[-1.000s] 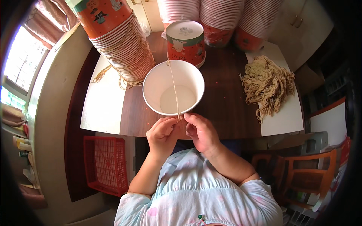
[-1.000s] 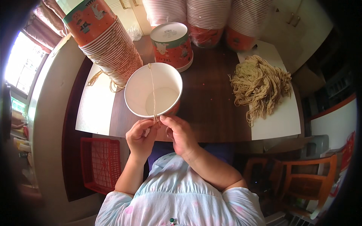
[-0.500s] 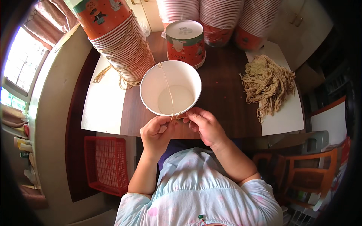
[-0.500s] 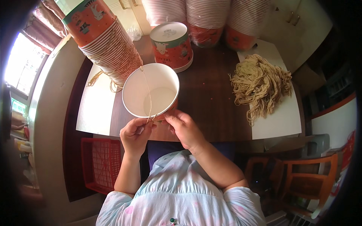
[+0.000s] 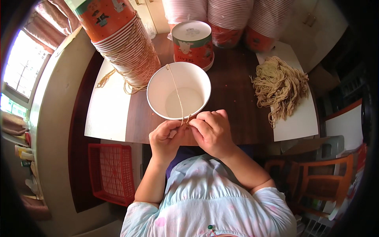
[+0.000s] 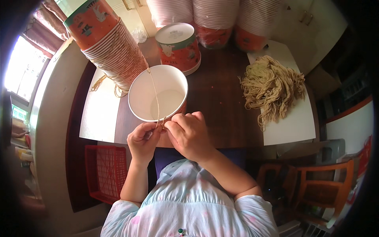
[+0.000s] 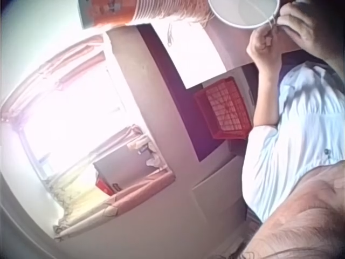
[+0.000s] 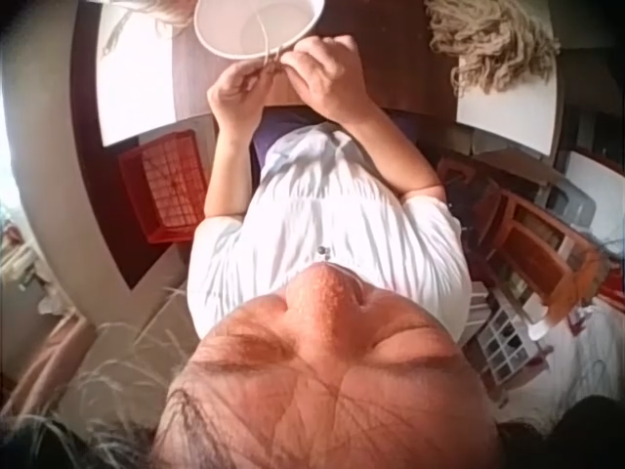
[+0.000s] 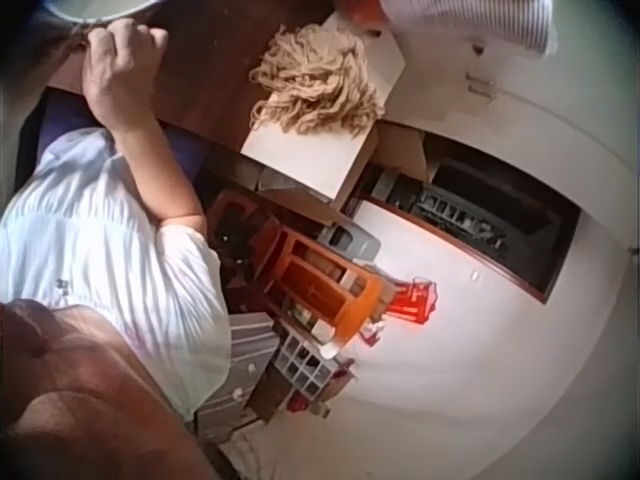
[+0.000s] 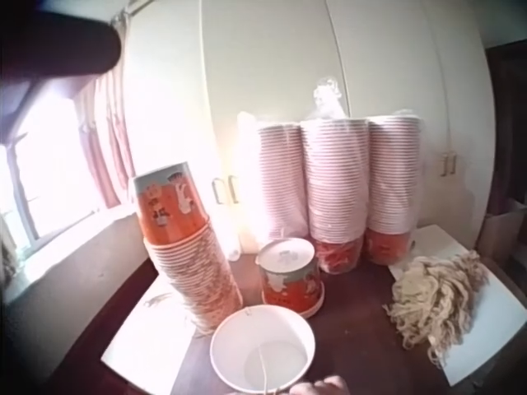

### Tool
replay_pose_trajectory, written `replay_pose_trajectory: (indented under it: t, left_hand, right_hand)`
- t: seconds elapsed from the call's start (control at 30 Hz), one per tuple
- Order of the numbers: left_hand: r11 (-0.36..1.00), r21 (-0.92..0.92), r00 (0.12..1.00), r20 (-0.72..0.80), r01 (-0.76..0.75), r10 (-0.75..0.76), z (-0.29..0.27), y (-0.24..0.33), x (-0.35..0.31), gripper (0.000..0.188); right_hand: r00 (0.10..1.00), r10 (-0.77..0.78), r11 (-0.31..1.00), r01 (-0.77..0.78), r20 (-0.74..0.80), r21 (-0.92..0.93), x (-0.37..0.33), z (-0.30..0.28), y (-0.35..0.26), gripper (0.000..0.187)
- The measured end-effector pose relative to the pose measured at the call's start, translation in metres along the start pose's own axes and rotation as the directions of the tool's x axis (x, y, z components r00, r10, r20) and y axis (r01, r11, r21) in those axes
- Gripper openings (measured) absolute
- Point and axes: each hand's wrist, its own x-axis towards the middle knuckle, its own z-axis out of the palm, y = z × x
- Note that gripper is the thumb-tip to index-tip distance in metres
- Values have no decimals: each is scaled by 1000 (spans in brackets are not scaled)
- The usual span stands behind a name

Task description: Attaching rope handles to paper buckets by threading them through pre-punched holes.

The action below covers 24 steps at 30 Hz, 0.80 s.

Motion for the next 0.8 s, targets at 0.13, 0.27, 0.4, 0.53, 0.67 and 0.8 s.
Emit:
replay_pose_trajectory:
  t: [0.13,0.27,0.4,0.53,0.67,0.8]
  left_hand:
    - [999,6,999,1,-33,33,1,1,3,11]
    - [998,38,999,-30,-41,42,2,3,3,11]
    - [988,111,991,-68,-111,119,7,7,2,12]
    - [976,163,985,-67,-146,158,7,8,2,7]
    - [994,18,994,5,-109,109,-1,12,8,11]
    - [954,73,955,84,-292,286,-11,23,14,14]
  right_hand:
    - [999,-52,998,52,-13,20,2,-2,0,22]
    - [1000,-27,996,27,8,79,1,-8,5,20]
    - [1000,-30,994,30,2,101,3,-8,8,19]
    - [998,33,993,-28,-47,112,3,-4,9,17]
    - [995,84,990,-76,-62,117,-2,-2,13,22]
    - [998,49,993,-44,-42,112,4,-13,0,39]
